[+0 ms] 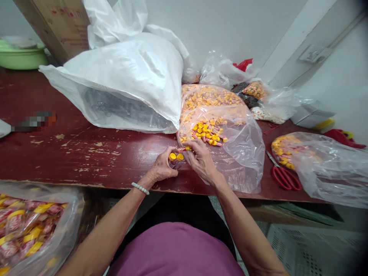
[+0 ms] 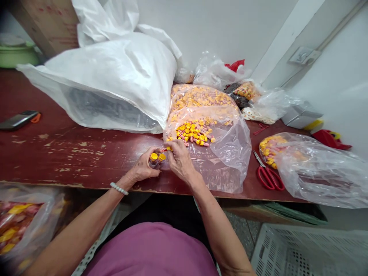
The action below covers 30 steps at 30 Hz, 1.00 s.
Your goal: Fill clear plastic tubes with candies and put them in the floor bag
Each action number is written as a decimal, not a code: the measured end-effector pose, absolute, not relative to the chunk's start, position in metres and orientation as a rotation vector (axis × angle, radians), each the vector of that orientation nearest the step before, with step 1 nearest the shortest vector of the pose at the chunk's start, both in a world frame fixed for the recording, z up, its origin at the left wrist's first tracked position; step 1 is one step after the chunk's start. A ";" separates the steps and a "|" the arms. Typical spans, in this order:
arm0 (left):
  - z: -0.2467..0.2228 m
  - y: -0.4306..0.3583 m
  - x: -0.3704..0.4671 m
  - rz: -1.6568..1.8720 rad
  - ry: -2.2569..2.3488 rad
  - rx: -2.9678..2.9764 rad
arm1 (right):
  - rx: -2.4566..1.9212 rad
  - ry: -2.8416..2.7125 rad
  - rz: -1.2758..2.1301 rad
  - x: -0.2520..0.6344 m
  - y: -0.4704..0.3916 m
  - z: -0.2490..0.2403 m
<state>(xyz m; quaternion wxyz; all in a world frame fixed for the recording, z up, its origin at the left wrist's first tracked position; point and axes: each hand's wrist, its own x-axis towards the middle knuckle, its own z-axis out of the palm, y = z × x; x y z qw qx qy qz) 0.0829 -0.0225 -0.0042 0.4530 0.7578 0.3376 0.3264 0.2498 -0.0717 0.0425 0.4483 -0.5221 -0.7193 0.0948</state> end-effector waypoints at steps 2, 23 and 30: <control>-0.004 -0.022 0.082 0.813 0.830 1.905 | -1.255 -1.823 0.246 0.244 -0.071 0.044; -0.005 -0.021 0.083 0.824 0.863 1.806 | -1.721 -1.884 -0.006 0.306 -0.031 -0.001; 0.000 -0.022 0.084 0.836 0.849 1.806 | -1.830 -1.827 0.013 0.308 -0.023 -0.010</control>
